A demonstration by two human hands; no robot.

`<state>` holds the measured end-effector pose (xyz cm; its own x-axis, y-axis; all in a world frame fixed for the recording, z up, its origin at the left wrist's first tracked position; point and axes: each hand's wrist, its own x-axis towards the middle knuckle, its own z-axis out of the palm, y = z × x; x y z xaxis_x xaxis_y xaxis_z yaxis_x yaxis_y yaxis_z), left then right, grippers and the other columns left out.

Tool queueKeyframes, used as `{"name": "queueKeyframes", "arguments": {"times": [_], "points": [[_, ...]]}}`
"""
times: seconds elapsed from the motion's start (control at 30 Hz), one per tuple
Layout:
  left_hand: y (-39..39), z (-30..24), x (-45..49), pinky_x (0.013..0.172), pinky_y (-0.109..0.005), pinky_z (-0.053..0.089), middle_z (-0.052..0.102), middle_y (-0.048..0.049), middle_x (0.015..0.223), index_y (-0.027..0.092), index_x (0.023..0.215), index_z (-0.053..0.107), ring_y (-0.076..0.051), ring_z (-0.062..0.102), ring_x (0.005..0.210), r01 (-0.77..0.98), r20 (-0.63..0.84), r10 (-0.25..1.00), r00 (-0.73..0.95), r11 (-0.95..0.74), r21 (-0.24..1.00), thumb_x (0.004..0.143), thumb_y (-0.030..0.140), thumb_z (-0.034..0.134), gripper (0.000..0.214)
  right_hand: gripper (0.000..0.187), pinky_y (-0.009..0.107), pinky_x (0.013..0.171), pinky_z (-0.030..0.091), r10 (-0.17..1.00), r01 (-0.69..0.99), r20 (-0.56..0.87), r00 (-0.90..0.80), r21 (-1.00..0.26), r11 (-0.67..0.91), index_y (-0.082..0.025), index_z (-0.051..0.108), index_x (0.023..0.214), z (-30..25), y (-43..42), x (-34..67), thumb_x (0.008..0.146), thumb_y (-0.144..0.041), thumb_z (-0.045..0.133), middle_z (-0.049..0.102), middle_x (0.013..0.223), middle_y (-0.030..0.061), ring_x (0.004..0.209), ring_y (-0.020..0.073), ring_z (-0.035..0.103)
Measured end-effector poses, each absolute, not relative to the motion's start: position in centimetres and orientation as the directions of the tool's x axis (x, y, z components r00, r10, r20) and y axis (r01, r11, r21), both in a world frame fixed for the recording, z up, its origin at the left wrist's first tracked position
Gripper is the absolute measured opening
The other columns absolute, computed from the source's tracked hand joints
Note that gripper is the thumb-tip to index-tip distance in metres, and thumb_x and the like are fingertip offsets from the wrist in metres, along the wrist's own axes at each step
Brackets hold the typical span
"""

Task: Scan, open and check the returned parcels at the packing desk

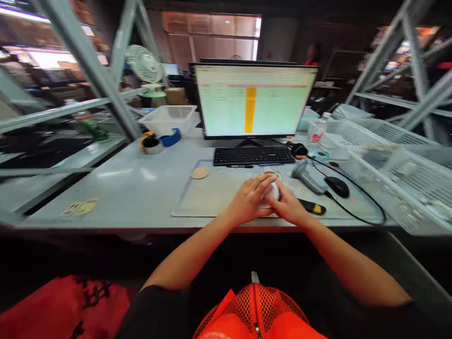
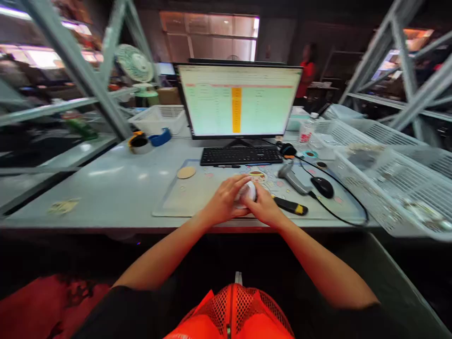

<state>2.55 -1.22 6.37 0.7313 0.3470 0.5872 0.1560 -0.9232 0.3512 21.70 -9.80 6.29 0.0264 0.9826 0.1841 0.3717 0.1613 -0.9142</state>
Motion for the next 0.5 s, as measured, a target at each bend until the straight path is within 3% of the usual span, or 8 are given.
{"name": "queueKeyframes", "arguments": {"times": [0.07, 0.13, 0.2, 0.27, 0.37, 0.43, 0.5], "points": [[-0.1, 6.6, 0.8, 0.128, -0.052, 0.033, 0.043, -0.0142, 0.164, 0.027, 0.160, 0.033, -0.035, 0.040, 0.153, 0.202, 0.513, 0.406, 0.756, -0.891, 0.406, 0.086, 0.056, 0.078, 0.092, 0.046, 0.025, 0.043, 0.045, 0.987, 0.339, 0.145, 0.075, -0.934, 0.111, -0.021, 0.059, 0.112, 5.1, -9.9, 22.1, 0.085, -0.056, 0.073, 0.067, 0.084, 0.0012, 0.052, 0.0117, 0.057], [2.1, 6.9, -1.3, 0.127, -0.060, 0.031, 0.042, -0.0157, 0.164, 0.024, 0.155, 0.040, -0.038, 0.037, 0.154, 0.334, 0.498, 0.558, 0.664, -0.817, 0.471, 0.083, 0.064, 0.076, 0.089, 0.046, 0.025, 0.039, 0.040, 0.990, 0.243, 0.085, 0.115, -0.968, 0.055, -0.021, 0.056, 0.104, 4.6, -10.8, 23.5, 0.082, -0.057, 0.075, 0.063, 0.075, -0.0027, 0.044, 0.0100, 0.052], [3.2, 7.0, -2.6, 0.118, -0.061, 0.043, 0.048, -0.0165, 0.159, 0.024, 0.153, 0.043, -0.039, 0.048, 0.146, 0.372, 0.412, 0.671, 0.617, -0.710, 0.598, 0.083, 0.071, 0.070, 0.088, 0.048, 0.024, 0.038, 0.040, 0.991, 0.153, 0.057, 0.123, -0.988, 0.038, -0.022, 0.055, 0.101, 4.7, -12.1, 23.9, 0.078, -0.057, 0.079, 0.063, 0.073, -0.0040, 0.044, 0.0097, 0.052], [2.0, 6.7, -3.1, 0.100, -0.051, 0.059, 0.057, -0.0162, 0.151, 0.023, 0.150, 0.047, -0.034, 0.065, 0.125, 0.292, 0.231, 0.650, 0.724, -0.593, 0.750, 0.086, 0.071, 0.065, 0.082, 0.048, 0.023, 0.040, 0.042, 0.999, 0.109, 0.047, 0.027, -0.993, 0.044, -0.022, 0.057, 0.103, 5.0, -13.5, 22.7, 0.077, -0.054, 0.082, 0.064, 0.075, -0.0033, 0.047, 0.0104, 0.055], [-2.3, 6.2, -4.1, 0.084, -0.037, 0.062, 0.074, -0.0110, 0.123, 0.020, 0.129, 0.064, -0.026, 0.073, 0.100, 0.240, 0.067, 0.529, 0.846, -0.490, 0.838, 0.092, 0.065, 0.062, 0.059, 0.045, 0.025, 0.046, 0.050, 0.994, 0.101, 0.041, -0.105, -0.994, 0.052, -0.023, 0.061, 0.109, 5.0, -15.1, 19.9, 0.081, -0.051, 0.082, 0.069, 0.087, 0.0009, 0.061, 0.0137, 0.064], [-4.1, 6.5, -7.1, 0.079, -0.033, 0.060, 0.077, -0.0069, 0.106, 0.019, 0.114, 0.070, -0.024, 0.071, 0.091, 0.305, 0.094, 0.637, 0.765, -0.488, 0.818, 0.091, 0.067, 0.063, 0.054, 0.044, 0.028, 0.055, 0.057, 0.994, 0.111, 0.048, -0.098, -0.992, 0.059, -0.023, 0.061, 0.112, 4.8, -14.9, 19.0, 0.083, -0.051, 0.080, 0.072, 0.099, 0.0047, 0.074, 0.0172, 0.069], [-5.4, 8.0, -13.3, 0.073, -0.032, 0.058, 0.076, -0.0042, 0.094, 0.019, 0.103, 0.071, -0.023, 0.069, 0.084, 0.483, 0.182, 0.852, 0.490, -0.439, 0.757, 0.085, 0.073, 0.065, 0.057, 0.045, 0.033, 0.063, 0.060, 0.991, 0.182, 0.088, -0.103, -0.978, 0.106, -0.023, 0.061, 0.115, 4.6, -12.0, 18.9, 0.087, -0.054, 0.076, 0.074, 0.106, 0.0077, 0.083, 0.0198, 0.071]]}}
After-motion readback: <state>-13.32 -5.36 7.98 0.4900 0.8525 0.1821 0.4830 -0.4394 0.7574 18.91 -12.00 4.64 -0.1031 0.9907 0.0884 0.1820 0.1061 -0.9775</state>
